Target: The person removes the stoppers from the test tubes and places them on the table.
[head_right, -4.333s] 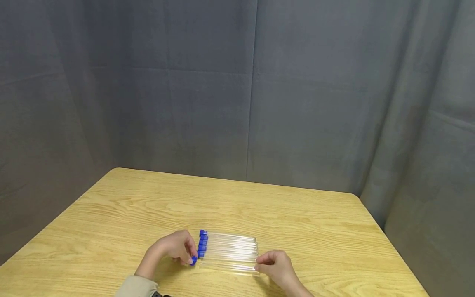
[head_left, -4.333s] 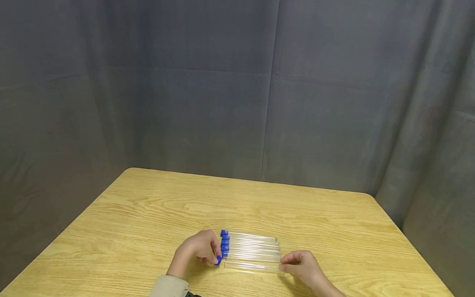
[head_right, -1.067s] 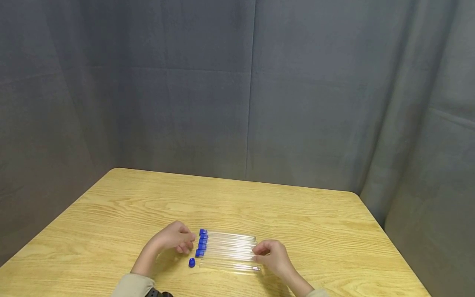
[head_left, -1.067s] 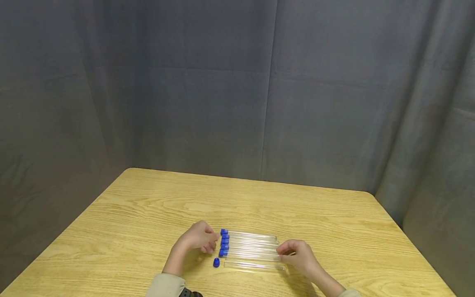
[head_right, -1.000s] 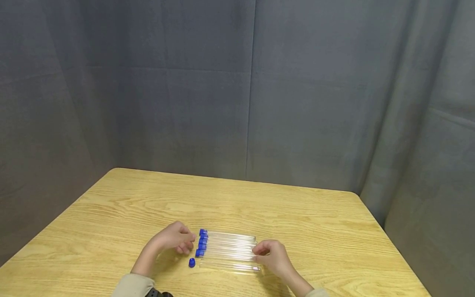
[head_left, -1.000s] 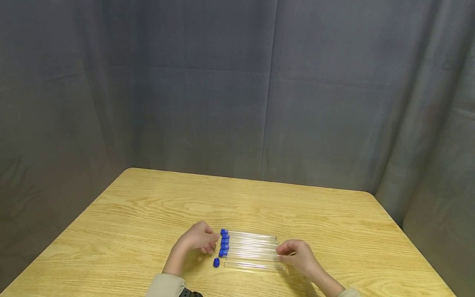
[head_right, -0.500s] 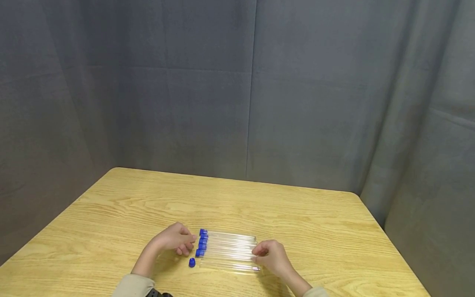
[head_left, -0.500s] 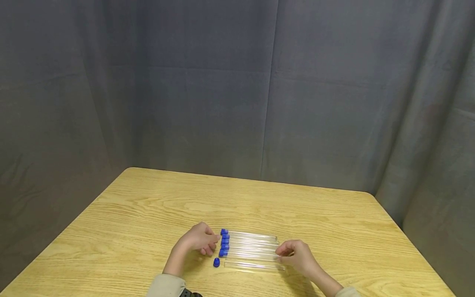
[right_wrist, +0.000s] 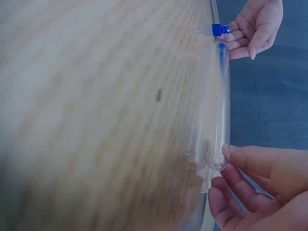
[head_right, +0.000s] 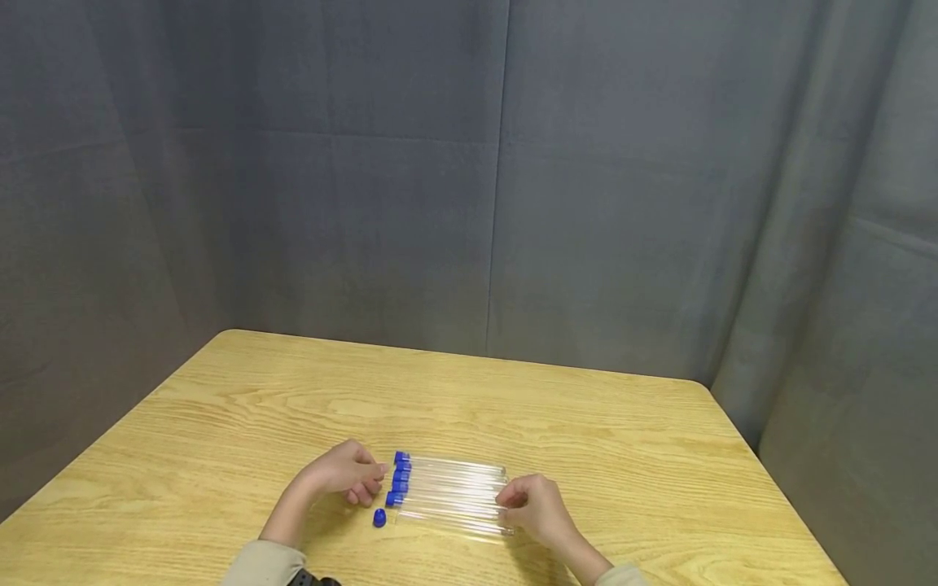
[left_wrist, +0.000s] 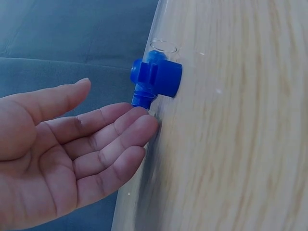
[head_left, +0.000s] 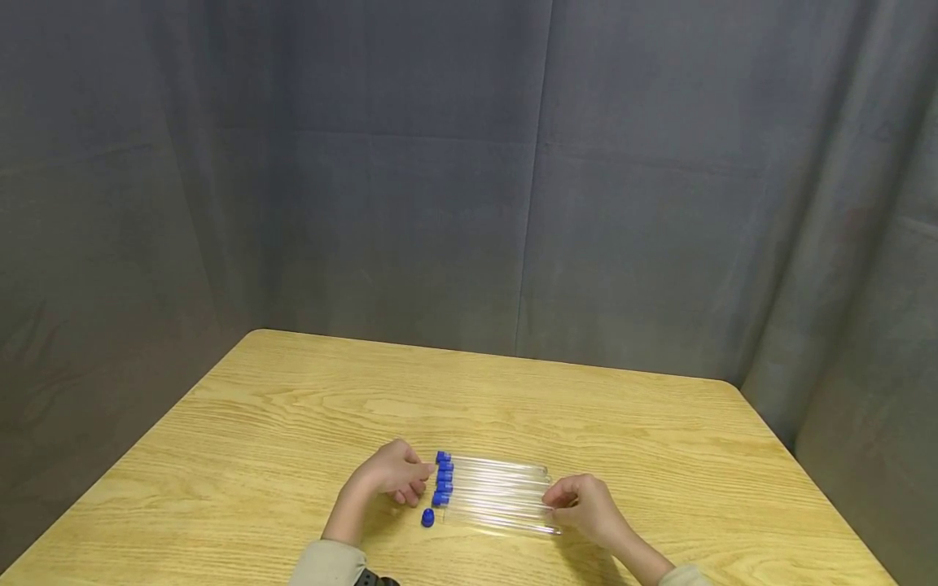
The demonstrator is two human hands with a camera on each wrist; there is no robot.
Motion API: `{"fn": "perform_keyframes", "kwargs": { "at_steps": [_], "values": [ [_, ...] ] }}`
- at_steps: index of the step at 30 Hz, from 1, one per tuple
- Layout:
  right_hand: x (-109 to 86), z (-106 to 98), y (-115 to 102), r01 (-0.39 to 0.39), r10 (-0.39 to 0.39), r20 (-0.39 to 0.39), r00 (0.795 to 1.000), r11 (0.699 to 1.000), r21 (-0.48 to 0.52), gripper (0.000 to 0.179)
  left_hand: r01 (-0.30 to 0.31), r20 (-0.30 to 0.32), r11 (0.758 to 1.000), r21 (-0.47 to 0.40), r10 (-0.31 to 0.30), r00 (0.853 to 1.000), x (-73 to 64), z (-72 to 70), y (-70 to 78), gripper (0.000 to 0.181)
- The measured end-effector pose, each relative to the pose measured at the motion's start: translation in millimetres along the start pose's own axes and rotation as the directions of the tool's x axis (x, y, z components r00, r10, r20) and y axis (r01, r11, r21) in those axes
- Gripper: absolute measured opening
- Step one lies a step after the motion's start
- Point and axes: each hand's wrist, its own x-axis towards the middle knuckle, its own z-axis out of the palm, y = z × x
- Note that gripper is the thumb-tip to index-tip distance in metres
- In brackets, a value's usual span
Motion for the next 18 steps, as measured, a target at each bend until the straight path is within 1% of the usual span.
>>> {"fn": "perform_keyframes", "kwargs": {
  "at_steps": [8,18],
  "values": [
    [1.4,-0.4,0.5,-0.011,0.011,0.022,1.000,1.000,0.016,0.010,0.027,-0.007,0.999,-0.028,-0.027,1.000,0.5,1.4,-0.1,0.026],
    [2.2,-0.4,-2.0,0.001,-0.001,0.061,0.998,1.000,-0.008,0.017,0.038,0.017,0.998,-0.051,-0.037,0.999,1.1,1.9,-0.6,0.028]
  ]
}}
